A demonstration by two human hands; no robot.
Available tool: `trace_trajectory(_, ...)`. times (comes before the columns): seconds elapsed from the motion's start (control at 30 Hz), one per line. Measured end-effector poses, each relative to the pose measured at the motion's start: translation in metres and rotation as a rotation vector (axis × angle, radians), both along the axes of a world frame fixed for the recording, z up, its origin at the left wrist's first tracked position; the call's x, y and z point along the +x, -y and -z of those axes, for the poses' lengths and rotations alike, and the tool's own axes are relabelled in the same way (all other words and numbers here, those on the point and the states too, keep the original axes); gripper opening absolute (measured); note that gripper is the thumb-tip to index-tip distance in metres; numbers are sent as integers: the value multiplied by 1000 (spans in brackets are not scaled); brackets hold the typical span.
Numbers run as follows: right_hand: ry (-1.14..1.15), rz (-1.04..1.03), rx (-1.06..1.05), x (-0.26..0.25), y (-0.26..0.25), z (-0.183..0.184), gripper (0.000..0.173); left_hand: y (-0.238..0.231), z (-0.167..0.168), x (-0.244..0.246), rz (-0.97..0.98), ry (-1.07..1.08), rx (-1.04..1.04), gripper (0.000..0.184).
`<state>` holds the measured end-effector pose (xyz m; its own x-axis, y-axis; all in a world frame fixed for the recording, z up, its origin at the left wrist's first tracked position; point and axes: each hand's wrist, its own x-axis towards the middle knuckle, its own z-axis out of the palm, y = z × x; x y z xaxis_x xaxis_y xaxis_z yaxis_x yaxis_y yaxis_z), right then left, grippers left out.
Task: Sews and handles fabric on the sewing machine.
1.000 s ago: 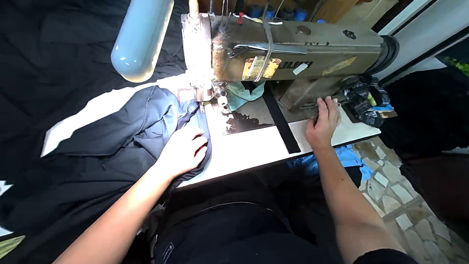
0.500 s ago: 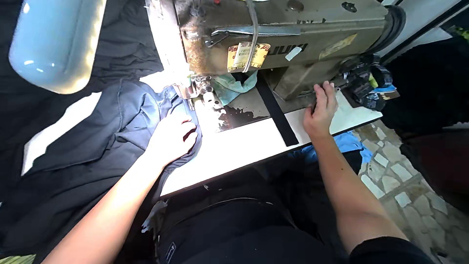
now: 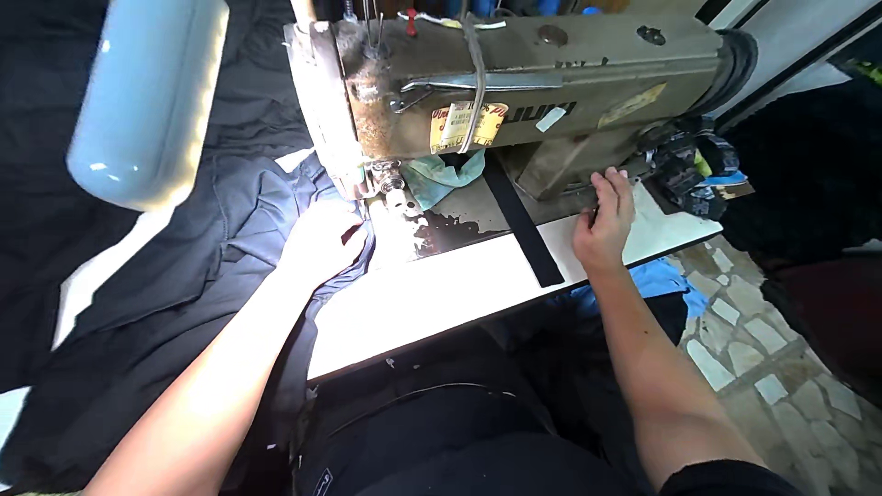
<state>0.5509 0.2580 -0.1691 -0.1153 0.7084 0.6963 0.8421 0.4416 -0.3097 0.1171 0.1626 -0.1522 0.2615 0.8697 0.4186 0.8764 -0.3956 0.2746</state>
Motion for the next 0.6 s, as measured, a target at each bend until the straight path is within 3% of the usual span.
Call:
trace_trajectory(0.1, 44, 56, -96, -1, 6, -5, 45, -2, -2, 1, -35, 27, -10, 32)
trace_trajectory(0.23, 153, 98, -422, -6, 9, -23, 38, -2, 1, 1, -35, 26, 1, 31)
trace_trajectory(0.47, -18, 139, -108, 16, -11, -92, 38, -4, 5, 0, -47, 16, 11, 33)
trace_trajectory(0.6, -207, 249, -134, 45, -60, -140, 50, -4, 5, 1, -55, 21, 19, 31)
